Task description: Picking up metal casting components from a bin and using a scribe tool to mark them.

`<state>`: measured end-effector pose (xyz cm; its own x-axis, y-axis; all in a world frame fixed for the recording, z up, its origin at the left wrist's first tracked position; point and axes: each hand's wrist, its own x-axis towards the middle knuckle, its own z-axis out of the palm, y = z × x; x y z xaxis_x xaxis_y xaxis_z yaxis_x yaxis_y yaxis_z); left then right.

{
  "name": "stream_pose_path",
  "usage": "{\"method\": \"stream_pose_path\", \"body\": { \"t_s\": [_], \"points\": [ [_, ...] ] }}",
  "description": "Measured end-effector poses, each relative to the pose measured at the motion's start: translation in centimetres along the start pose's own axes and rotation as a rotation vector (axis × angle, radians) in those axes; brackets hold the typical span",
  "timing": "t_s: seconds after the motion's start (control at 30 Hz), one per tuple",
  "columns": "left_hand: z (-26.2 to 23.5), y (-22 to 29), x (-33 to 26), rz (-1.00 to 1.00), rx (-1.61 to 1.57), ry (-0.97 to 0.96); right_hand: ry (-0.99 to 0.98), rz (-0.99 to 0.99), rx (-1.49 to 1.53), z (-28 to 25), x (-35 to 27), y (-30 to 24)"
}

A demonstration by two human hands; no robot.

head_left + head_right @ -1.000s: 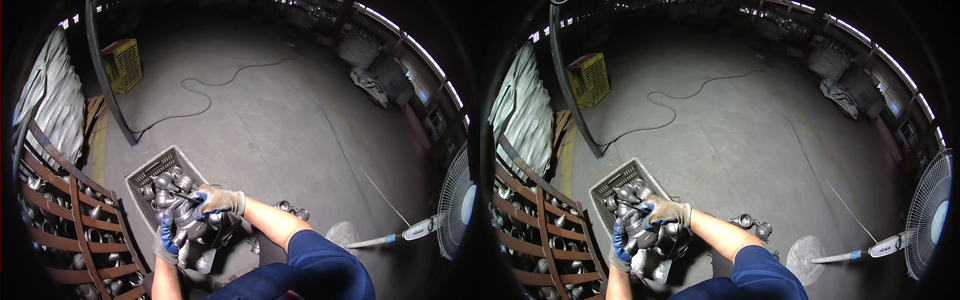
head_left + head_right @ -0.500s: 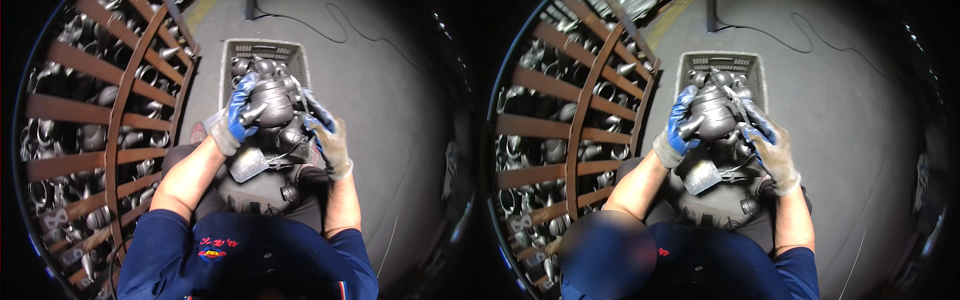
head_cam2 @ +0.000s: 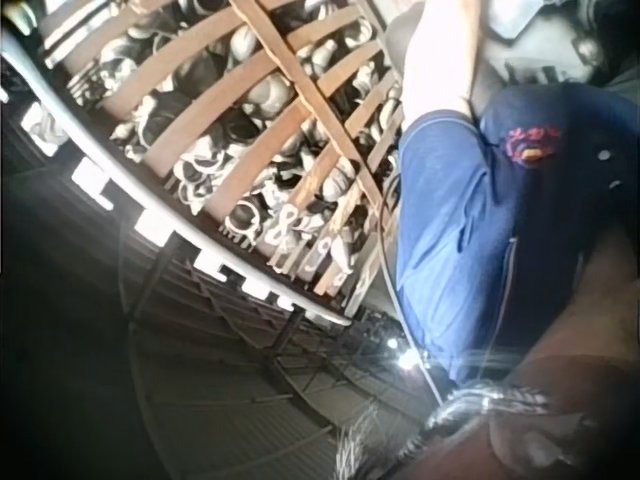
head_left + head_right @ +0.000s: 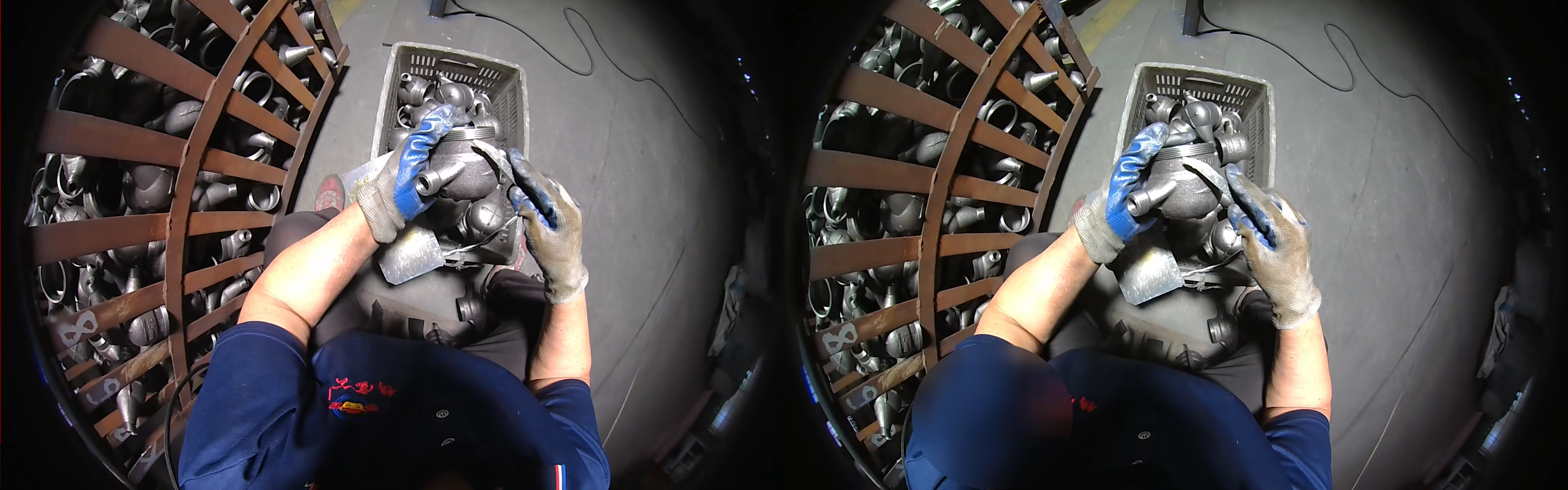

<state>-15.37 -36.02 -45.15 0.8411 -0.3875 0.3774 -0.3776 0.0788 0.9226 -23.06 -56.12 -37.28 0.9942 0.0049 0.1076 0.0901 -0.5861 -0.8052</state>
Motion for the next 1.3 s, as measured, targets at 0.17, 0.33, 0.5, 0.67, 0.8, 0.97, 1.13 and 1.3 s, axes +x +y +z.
{"method": "stream_pose_path", "body": {
  "t_s": [0.17, 0.33, 0.5, 0.67, 0.8, 0.97, 1.13, 1.3],
  "points": [
    [0.3, 1.2, 0.9, -0.143, -0.292, -0.063, 0.05, -0.159, -0.081, 0.1, 0.2, 0.5],
    [-0.2, 0.6, 1.2, -0.148, -0.256, -0.15, 0.031, -0.199, -0.262, -0.2, 0.3, 1.6],
    [0.2, 0.8, 0.8, -0.185, -0.304, -0.092, 0.096, -0.212, -0.395, 0.0, 0.3, 1.3],
    [0.7, 1.2, 1.1, -0.353, -0.734, -0.082, 0.256, -0.383, -0.389, 0.3, 0.2, 1.7],
    [1.0, 1.3, 1.2, -0.514, -1.162, -0.067, 0.269, -0.494, -0.392, 0.4, 0.7, 1.8],
    [0.2, 0.3, 0.3, -0.307, -0.703, -0.11, 0.096, -0.361, -0.355, -0.4, 0.8, 1.8],
    [-0.6, 3.5, 1.2, -0.219, -0.622, -0.151, -0.016, -0.239, -0.284, -1.7, 0.2, 1.6],
    [-0.4, 3.4, 1.5, -0.105, -0.366, -0.119, 0.131, 0.005, 0.164, -1.5, -0.3, 0.7]
  ]
}}
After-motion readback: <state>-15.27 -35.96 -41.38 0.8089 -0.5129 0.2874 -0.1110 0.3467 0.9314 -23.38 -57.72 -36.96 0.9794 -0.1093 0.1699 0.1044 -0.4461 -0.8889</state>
